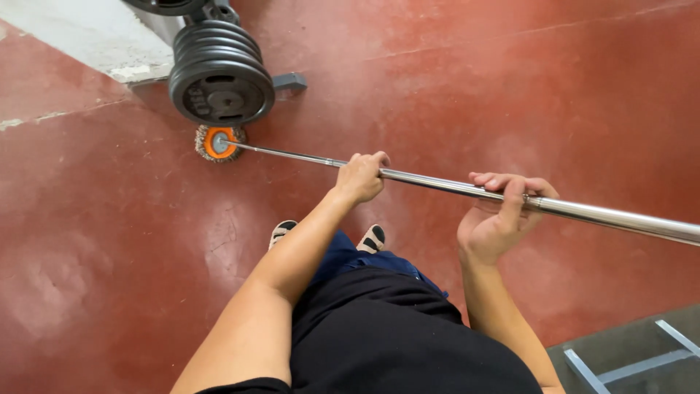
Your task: Mopping the red floor of a gym area around fitness equipment.
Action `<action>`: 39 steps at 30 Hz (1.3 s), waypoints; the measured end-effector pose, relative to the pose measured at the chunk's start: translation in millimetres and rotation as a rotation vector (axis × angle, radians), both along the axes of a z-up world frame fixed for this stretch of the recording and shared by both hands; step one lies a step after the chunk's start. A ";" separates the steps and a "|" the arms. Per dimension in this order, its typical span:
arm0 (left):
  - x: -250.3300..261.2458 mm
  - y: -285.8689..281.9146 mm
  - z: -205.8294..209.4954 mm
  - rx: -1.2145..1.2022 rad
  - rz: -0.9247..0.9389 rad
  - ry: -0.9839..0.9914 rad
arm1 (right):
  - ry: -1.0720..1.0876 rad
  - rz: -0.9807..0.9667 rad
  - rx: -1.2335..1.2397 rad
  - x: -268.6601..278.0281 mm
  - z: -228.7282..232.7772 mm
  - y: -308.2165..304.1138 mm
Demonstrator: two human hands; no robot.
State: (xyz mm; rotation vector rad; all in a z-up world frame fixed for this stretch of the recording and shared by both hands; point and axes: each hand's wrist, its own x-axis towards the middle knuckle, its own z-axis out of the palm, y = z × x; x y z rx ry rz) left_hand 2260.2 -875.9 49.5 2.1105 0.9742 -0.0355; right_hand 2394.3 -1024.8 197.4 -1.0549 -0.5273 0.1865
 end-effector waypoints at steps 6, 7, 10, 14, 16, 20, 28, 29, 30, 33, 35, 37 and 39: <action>74.8 -31.1 25.8 -0.023 -0.181 -0.049 | 0.034 -0.140 0.059 33.9 42.6 -43.2; 88.5 -35.5 22.5 -0.025 -0.208 -0.054 | 0.029 -0.166 0.058 38.7 44.9 -51.6; 127.5 -47.6 26.4 -0.026 -0.314 -0.089 | 0.011 -0.260 0.079 52.9 53.3 -74.3; 163.4 -66.2 42.1 0.084 -0.331 -0.294 | 0.055 -0.198 0.103 73.0 63.4 -100.9; 168.6 -71.8 41.8 0.099 -0.349 -0.286 | 0.102 -0.196 0.106 77.2 69.5 -108.6; 176.5 -84.0 47.2 0.099 -0.368 -0.321 | 0.125 -0.243 0.041 83.7 84.3 -121.3; 199.7 -23.3 56.1 0.139 -0.342 -0.433 | -0.187 -0.194 -0.024 108.0 82.9 -62.7; 195.0 -8.9 50.6 0.151 -0.351 -0.436 | -0.230 -0.145 -0.023 101.9 79.4 -51.5; 189.9 6.2 45.2 0.163 -0.359 -0.439 | -0.272 -0.097 -0.021 95.6 76.0 -39.5; 182.9 35.4 60.1 0.141 -0.376 -0.441 | -0.343 -0.057 -0.042 95.0 83.5 -14.8; 190.7 43.9 64.9 0.171 -0.354 -0.449 | -0.263 -0.063 -0.023 107.5 93.0 -9.6; 191.3 62.0 76.2 0.212 -0.324 -0.463 | -0.192 -0.060 0.006 108.7 103.1 7.5; 183.8 81.9 88.6 0.183 -0.367 -0.438 | -0.271 -0.100 -0.039 96.6 109.6 29.6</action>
